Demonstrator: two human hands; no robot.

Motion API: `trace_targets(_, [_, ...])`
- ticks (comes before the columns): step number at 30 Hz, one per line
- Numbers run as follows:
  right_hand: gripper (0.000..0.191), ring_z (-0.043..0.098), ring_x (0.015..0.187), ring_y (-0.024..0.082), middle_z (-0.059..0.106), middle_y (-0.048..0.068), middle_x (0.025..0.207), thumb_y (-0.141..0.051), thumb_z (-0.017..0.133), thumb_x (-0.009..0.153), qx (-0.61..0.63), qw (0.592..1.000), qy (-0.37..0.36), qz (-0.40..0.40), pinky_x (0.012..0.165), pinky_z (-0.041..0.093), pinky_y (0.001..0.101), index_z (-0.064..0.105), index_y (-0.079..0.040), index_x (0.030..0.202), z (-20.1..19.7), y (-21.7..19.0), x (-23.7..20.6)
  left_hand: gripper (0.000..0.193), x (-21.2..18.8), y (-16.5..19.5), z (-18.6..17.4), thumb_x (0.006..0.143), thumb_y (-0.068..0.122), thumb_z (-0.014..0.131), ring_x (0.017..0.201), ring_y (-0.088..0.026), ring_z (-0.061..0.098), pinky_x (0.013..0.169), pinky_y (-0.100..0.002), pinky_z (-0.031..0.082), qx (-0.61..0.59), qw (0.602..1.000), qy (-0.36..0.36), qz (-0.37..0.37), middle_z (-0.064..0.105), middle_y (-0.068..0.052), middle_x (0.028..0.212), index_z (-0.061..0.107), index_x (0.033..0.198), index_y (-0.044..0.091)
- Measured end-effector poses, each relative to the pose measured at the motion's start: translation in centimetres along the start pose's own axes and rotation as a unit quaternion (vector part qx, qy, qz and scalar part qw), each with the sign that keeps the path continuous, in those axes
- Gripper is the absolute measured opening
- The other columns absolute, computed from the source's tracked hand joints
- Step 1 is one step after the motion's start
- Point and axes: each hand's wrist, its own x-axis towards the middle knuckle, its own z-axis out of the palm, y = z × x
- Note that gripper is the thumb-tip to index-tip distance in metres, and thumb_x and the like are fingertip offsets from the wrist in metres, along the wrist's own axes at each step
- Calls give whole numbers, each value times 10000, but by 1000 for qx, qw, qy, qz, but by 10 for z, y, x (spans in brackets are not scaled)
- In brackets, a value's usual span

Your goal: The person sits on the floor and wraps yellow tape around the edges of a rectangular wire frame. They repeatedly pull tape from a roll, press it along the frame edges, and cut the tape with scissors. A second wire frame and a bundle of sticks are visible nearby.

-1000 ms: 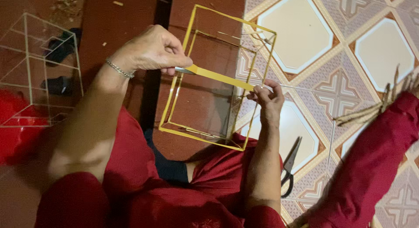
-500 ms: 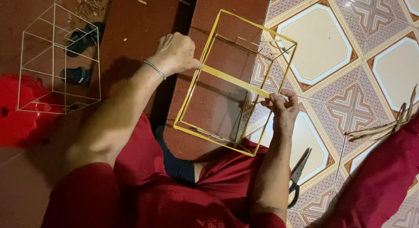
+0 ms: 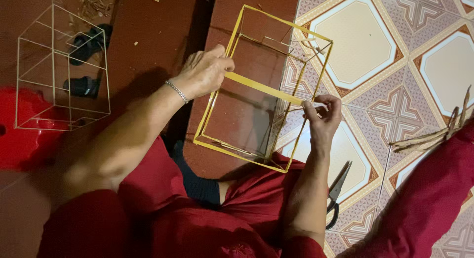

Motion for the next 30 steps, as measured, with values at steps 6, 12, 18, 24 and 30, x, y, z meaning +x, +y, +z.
trace_targets(6, [234,538,885,159,514,46,981,-57,865,885,-317,936,-6,-153,606,544,251,801,-137,1095,6,-15,-8,147,-9,-2,-2,935,133,672,788,-309,680,739,-439,577,0,996,47,79,601,-139,937,780,911,36])
trace_targets(12, [196,522,849,170,518,43,923,-94,907,849,-334,927,-25,-167,699,495,352,825,-111,1026,5,-20,-7,143,0,-2,-2,885,140,710,826,-363,690,737,-481,571,17,996,38,82,611,-165,969,732,822,14])
trace_targets(18, [174,538,761,202,543,57,818,-79,911,823,-382,894,-44,-228,634,459,355,812,-65,965,5,-36,-4,70,1,0,7,843,-4,637,821,-416,691,676,-521,576,161,974,47,149,595,-230,995,678,787,1])
trace_targets(24, [175,585,734,207,589,78,817,-65,911,804,-391,883,-94,-243,614,487,366,775,-22,907,1,-42,3,89,-2,4,8,870,11,624,815,-410,700,680,-532,587,182,967,56,167,584,-231,1031,662,797,-22])
trace_targets(30, [174,605,761,235,612,73,814,-168,885,828,-504,801,-146,-289,608,499,380,753,-56,811,0,-37,17,46,3,8,5,795,2,642,804,-424,691,645,-541,580,184,974,0,135,558,-241,1042,666,833,4])
